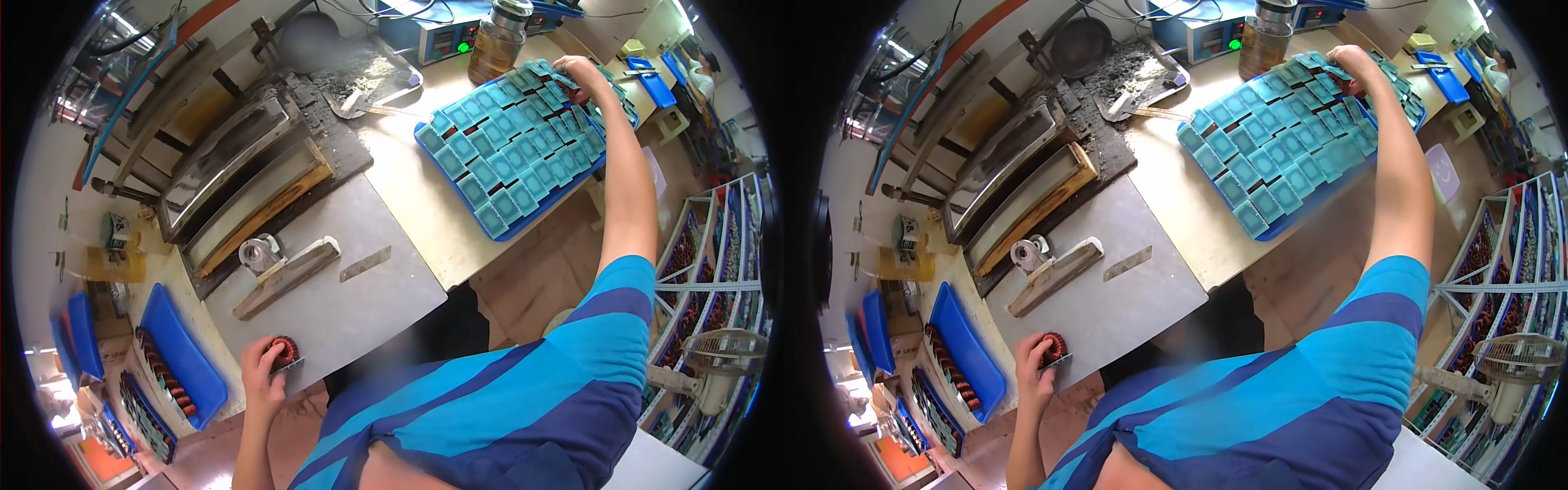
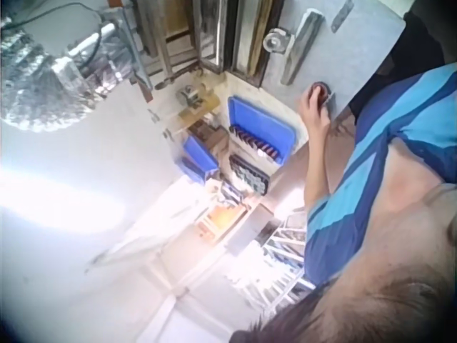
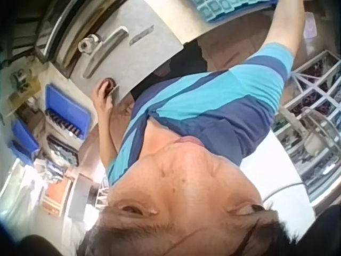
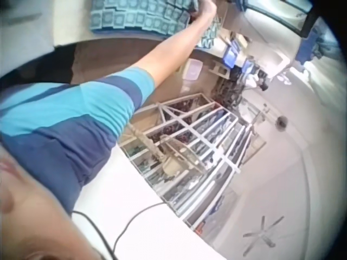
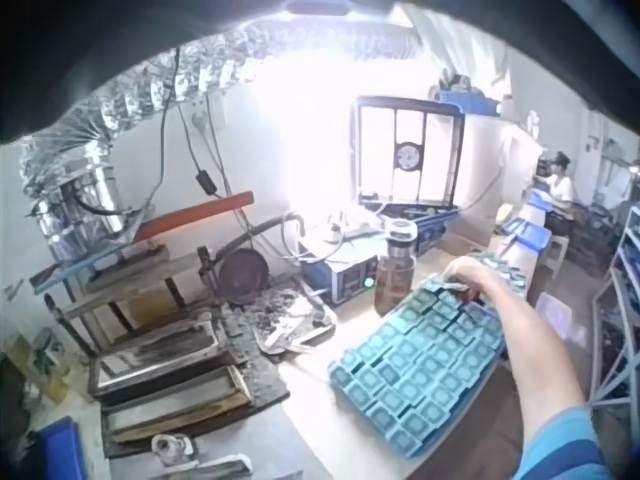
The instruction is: The person dips clamped coils into a soldering bath, scrapes material from them using a small blade, arranges the coils into a tray, and places the tray onto a shelf rack.
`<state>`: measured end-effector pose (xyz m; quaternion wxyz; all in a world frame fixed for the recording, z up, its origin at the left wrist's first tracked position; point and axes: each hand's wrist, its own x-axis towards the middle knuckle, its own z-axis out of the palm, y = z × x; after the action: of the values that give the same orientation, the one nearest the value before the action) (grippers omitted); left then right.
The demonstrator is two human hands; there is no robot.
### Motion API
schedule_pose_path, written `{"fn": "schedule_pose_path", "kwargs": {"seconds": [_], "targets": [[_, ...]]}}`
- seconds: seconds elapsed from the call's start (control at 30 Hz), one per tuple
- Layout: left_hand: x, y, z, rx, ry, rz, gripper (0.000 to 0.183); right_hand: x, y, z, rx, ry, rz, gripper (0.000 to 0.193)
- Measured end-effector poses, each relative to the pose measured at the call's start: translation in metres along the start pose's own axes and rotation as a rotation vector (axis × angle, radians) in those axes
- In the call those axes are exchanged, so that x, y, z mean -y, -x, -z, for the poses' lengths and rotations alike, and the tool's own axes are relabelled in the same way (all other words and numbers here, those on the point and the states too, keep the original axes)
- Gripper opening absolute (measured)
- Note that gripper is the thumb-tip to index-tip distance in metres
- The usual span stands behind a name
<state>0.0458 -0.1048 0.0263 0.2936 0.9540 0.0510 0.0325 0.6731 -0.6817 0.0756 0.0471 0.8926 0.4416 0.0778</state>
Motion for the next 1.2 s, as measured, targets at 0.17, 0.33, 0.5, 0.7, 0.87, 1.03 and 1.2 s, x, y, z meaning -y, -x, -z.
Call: {"fn": "schedule_pose_path", "kwargs": {"seconds": [0.17,0.33,0.5,0.7,0.87,1.03,1.2], "targets": [[0.009,0.008,-0.002,-0.024,0.002,-0.048,0.057,0.060,0.000,0.015,-0.165,-0.535,-0.806,0.038],[0.030,0.013,-0.010,-0.120,-0.042,-0.154,0.059,0.060,0.008,0.028,-0.563,-0.692,-0.775,0.049],[0.031,0.041,-0.017,-0.264,0.077,0.072,0.065,0.259,-0.016,0.091,-0.428,-0.957,-0.180,0.051],[0.035,0.069,-0.024,-0.461,0.268,0.157,0.064,0.565,-0.038,0.059,-0.012,-0.799,0.535,0.067],[0.028,0.066,-0.033,-0.482,0.455,0.173,0.065,0.670,-0.065,0.053,0.108,-0.717,0.652,0.063],[0.025,0.064,-0.039,-0.553,0.450,0.132,0.065,0.711,-0.074,0.042,0.151,-0.619,0.611,0.058],[0.035,0.073,-0.044,-0.560,0.619,0.186,0.065,0.721,-0.075,0.031,0.074,-0.541,0.648,0.058]]}}
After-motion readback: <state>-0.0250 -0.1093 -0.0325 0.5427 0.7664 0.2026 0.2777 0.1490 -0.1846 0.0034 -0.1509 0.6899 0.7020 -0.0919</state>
